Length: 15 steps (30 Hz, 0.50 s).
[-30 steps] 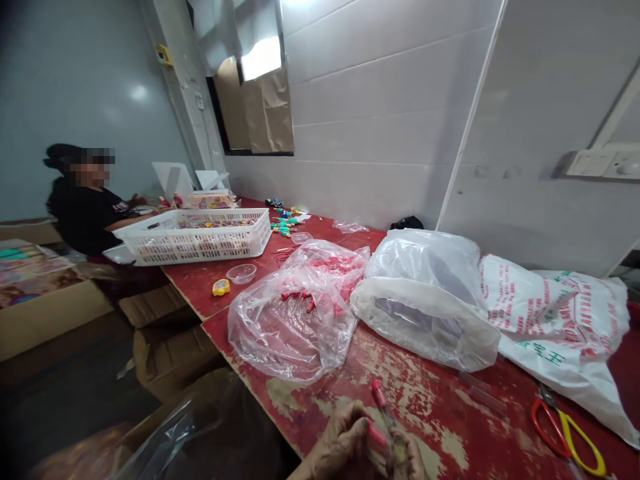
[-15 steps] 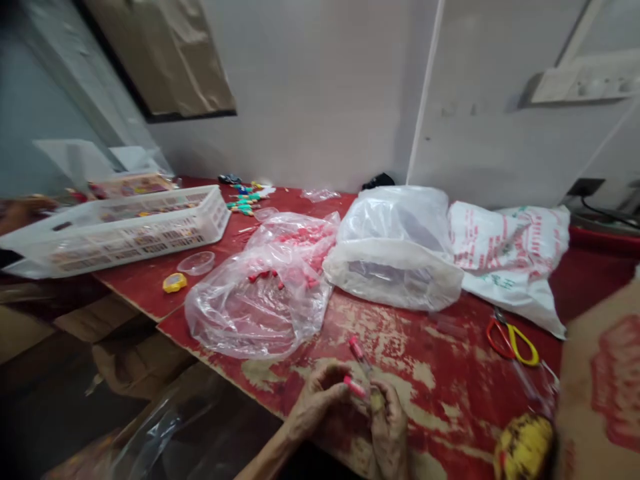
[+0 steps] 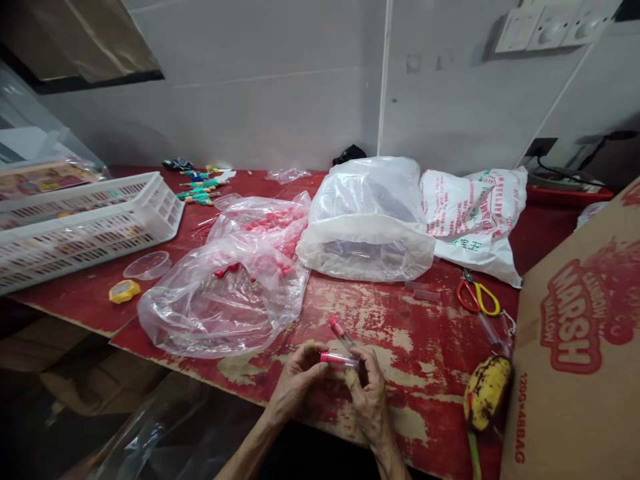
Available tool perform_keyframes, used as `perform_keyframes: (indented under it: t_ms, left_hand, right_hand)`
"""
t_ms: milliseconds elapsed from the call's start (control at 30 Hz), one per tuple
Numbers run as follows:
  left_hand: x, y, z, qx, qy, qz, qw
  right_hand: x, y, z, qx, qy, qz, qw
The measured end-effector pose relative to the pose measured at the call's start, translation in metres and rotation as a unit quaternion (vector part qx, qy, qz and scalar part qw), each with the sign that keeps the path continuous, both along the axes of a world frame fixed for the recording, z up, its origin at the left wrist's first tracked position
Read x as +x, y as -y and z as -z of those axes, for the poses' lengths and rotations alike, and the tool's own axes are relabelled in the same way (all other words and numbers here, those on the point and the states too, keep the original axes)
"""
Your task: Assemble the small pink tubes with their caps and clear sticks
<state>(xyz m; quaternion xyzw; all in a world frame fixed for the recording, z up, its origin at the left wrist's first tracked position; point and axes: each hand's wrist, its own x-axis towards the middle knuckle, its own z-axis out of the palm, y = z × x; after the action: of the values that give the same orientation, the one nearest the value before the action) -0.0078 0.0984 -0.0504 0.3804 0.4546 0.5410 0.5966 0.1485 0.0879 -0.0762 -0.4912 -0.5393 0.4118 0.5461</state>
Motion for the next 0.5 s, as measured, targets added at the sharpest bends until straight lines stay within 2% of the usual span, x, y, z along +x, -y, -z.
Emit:
perform_keyframes:
  t_ms: [200,400,500]
  left_hand:
    - [0.005,0.001,-0.008,-0.054,-0.092,0.053,0.993]
    - [0.007,0.005,-0.009,-0.046,-0.007,0.011,0.999]
    - [0.006,0.008,-0.005,-0.055,-0.025,0.004,0.998]
  right_hand:
    - [0.002,0.002,0.004,-0.063,0.011,0.003,0.998]
    - [0.004,0.002,0.013,-0.02,0.003,-0.002,1.0]
    - [0.005,0.002,0.017,-0.052,0.034,-0.016,0.998]
